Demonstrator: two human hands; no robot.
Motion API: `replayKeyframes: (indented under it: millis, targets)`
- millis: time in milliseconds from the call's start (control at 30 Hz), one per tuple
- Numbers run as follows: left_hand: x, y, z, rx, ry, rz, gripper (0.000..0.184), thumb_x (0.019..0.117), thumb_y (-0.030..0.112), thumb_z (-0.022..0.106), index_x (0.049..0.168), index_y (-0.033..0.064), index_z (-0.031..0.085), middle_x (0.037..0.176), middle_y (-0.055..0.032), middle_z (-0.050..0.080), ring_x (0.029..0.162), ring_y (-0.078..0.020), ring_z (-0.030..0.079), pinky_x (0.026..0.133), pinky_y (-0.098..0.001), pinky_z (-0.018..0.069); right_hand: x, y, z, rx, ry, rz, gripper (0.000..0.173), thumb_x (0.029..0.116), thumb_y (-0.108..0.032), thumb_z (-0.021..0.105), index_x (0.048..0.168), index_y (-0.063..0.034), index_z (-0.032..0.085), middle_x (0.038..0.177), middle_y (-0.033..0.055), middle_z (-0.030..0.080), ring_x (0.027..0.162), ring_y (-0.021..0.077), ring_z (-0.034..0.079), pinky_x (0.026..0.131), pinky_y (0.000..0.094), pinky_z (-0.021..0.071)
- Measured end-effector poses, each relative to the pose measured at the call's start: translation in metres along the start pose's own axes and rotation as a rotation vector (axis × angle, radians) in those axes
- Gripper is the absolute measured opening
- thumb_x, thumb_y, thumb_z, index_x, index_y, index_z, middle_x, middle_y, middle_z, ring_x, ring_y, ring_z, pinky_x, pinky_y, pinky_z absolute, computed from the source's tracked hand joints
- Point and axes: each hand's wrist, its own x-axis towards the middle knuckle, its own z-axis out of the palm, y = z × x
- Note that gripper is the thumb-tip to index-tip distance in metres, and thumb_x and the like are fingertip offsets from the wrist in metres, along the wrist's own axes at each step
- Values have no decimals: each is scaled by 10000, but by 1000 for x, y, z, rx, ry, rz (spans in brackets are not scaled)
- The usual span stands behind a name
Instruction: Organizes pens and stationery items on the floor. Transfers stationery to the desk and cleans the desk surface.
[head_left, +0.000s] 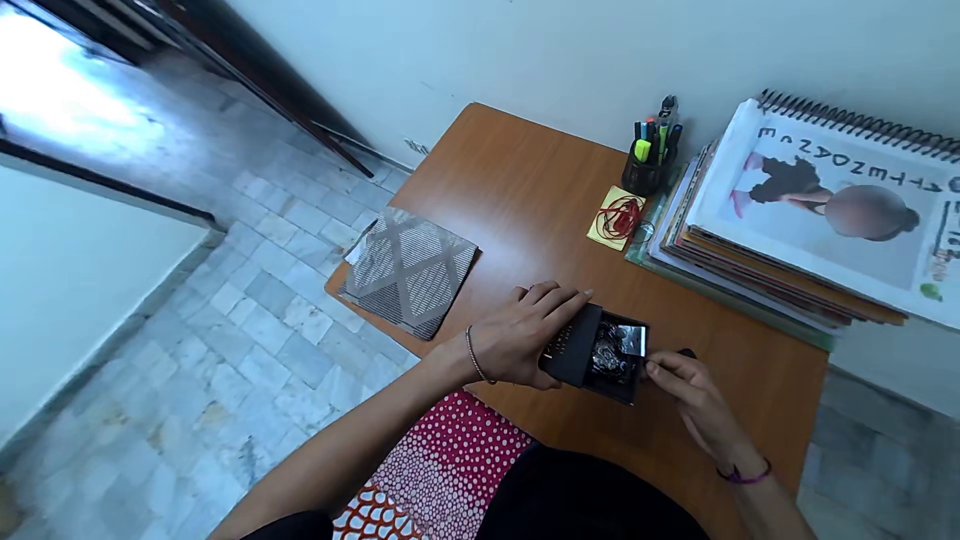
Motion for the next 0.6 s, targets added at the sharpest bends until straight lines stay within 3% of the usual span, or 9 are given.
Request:
replayKeyframes:
  millis: [467,533,567,600]
  targets:
    - [8,3,10,-27,-27,-29,1085,642,430,921,1524,13,447,1457,-184,550,1350,-391,504,926,-585,492,13,-4,12,33,-36,104,226,979,-81,466,905,-74,680,890,-15,714,830,85,701,785,270,602]
    - [9,5,11,-5,-22,-49,1071,649,422,921,1526,25,451,1461,-177,548,1350,-391,501,913,-585,490,13,-8,15,35,-25,149,167,1001,-170,501,1010,-58,624,946,11,705,852,108,712,768,282,612]
    - [10,6,13,12,-18,-55,1071,643,422,923,1524,30,458,1460,-175,552,1347,-391,504,902,-584,492,14,-9,17,16,-19,166,227,982,-242,552,1108,-54,562,992,23,693,878,118,714,762,291,611]
    - [11,5,14,25,-14,-55,1073,633,424,927,1520,33,466,1453,-174,559,1342,-391,510,892,-584,497,16,-10,19,-19,-12,175,415,944,-301,618,1242,-45,483,1061,39,689,916,128,712,757,296,606]
